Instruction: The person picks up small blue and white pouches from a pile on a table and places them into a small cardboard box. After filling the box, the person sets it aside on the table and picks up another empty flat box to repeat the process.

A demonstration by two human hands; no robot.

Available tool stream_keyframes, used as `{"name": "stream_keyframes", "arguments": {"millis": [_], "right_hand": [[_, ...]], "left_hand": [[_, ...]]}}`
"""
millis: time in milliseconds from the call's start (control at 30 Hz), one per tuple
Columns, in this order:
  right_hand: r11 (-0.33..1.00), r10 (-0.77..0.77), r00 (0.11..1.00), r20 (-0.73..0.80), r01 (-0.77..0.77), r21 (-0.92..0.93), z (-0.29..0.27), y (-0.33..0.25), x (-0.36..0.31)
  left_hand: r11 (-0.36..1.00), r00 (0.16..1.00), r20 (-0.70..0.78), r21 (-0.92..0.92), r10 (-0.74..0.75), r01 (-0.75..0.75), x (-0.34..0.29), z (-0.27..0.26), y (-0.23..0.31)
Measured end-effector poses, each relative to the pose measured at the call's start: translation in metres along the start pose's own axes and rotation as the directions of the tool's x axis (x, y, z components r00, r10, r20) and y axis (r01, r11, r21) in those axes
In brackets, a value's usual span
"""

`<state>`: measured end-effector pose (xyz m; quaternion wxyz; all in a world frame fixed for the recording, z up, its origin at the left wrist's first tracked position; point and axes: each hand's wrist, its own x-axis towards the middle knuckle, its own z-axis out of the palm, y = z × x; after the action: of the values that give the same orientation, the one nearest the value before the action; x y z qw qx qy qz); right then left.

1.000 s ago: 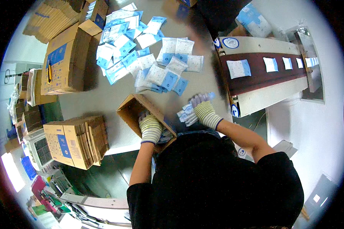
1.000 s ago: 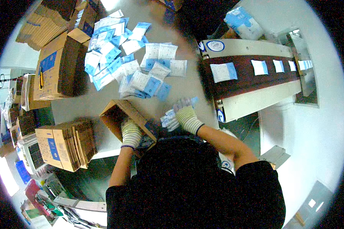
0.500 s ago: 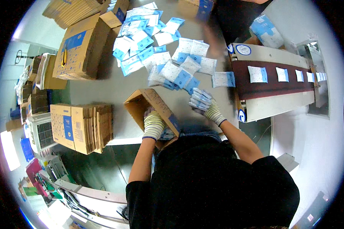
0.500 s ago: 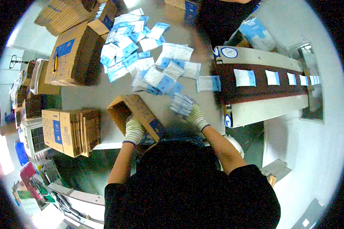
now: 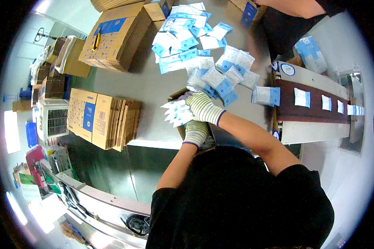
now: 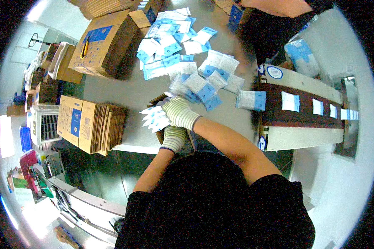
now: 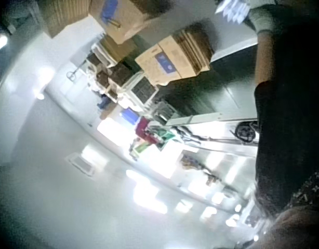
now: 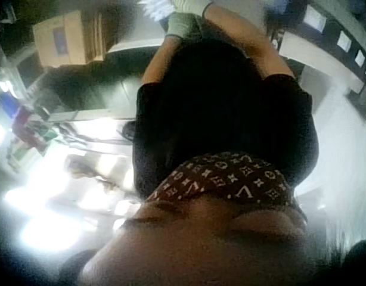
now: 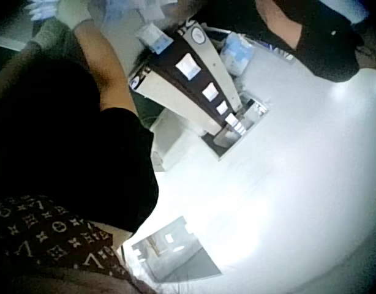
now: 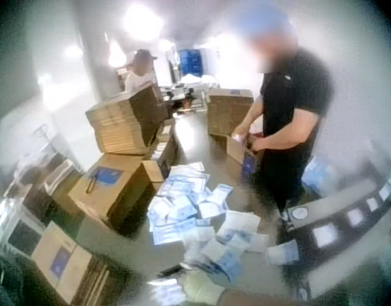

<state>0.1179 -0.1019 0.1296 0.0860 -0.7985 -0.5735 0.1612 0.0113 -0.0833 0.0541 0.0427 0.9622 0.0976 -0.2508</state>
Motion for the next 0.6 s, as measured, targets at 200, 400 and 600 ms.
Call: {"name": "stream_keyframes", "arguments": {"millis": [200,400,600], "right_hand": [[0.93,-0.11,0.92,-0.376,0.229,0.288,-0.051,-0.013,-0.071],[0.704,-0.662,0.718,-0.213,0.694,0.153,0.016,-0.038,-0.082],[0.839,-0.513,0.855,-0.074,0.482,-0.252,0.063,-0.068,0.06]], "left_hand": [[0.884,0.995,-0.041,-0.464,-0.089,0.06,-0.006,0.018,-0.015],[0.946,0.975,0.207,-0.29,-0.084,0.143,-0.005,-0.003,-0.091],[0.988,0.99,-0.074,-0.101,-0.123,0.115,0.01,-0.082,-0.19]]}}
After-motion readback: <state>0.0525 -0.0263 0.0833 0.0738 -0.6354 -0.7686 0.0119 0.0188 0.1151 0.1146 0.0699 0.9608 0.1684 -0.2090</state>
